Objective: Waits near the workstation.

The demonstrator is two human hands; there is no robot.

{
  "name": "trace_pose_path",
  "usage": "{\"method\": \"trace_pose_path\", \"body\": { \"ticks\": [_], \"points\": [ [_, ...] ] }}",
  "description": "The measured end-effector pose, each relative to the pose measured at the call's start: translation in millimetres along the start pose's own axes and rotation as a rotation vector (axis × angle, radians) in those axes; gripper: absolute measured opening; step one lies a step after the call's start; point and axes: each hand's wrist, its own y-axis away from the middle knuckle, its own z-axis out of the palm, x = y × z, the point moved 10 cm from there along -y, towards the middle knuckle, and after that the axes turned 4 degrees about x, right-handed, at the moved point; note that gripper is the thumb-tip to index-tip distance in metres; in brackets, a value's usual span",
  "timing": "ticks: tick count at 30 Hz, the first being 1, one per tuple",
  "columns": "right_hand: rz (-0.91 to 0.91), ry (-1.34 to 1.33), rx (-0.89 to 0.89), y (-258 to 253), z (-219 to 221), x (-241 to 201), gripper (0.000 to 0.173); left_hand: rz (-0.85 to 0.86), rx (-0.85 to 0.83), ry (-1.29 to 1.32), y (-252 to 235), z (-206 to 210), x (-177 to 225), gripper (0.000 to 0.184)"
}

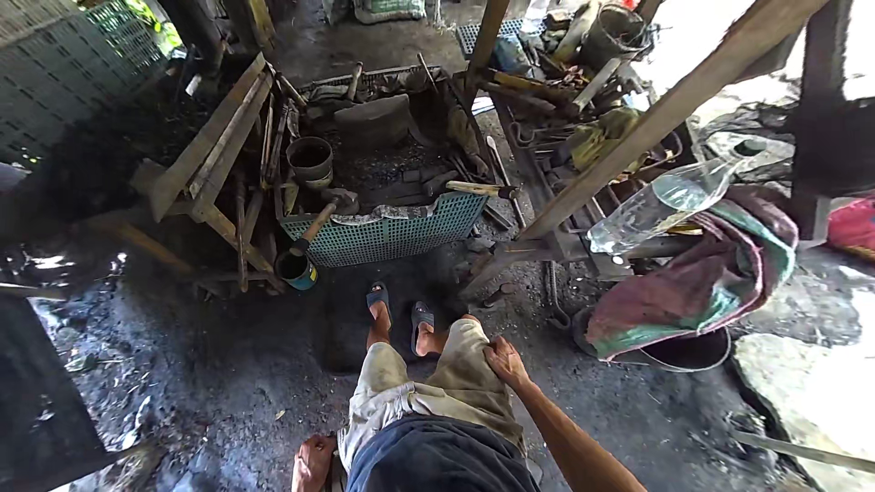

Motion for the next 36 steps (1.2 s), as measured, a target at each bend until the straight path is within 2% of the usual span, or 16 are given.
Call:
{"method": "trace_pose_path", "body": {
  "ticks": [4, 8, 10, 12, 14, 16, 18, 20, 26, 36],
  "points": [
    [-0.161, 0.166, 0.014, -3, 0, -44, 0.051, 0.02, 0.015, 0.022, 0, -5, 6, 0.035],
    [-0.35, 0.256, 0.112, 13, -23, -92, 0.035, 0.008, 0.005, 0.065, 4, -8, 1, 0.036],
    [-0.4, 0.25, 0.106, 22, -38, -118, 0.033, 0.015, -0.003, 0.074, 2, -7, -1, 0.034],
    [-0.468, 0.253, 0.044, 24, -31, -140, 0.034, 0.008, -0.013, 0.071, 1, -4, -2, 0.035],
    [-0.528, 0.263, -0.056, 24, 1, -154, 0.034, 0.004, -0.021, 0.059, -1, -3, -1, 0.036],
    [-0.534, 0.409, -0.232, 25, 52, -154, 0.035, 0.002, -0.024, 0.052, -1, -3, -2, 0.036],
    [-0.522, 0.714, -0.403, 33, 97, -141, 0.036, -0.006, -0.032, 0.044, 0, -2, -3, 0.036],
    [-0.52, 0.859, -0.49, 35, 119, -133, 0.036, -0.011, -0.033, 0.045, 1, -1, -4, 0.035],
    [-0.499, 0.782, -0.494, 24, 113, -132, 0.034, -0.011, -0.038, 0.039, -1, -1, -3, 0.037],
    [-0.434, 0.74, -0.45, 23, 106, -131, 0.044, 0.032, 0.001, 0.035, -2, -3, 1, 0.033]
  ]
}}
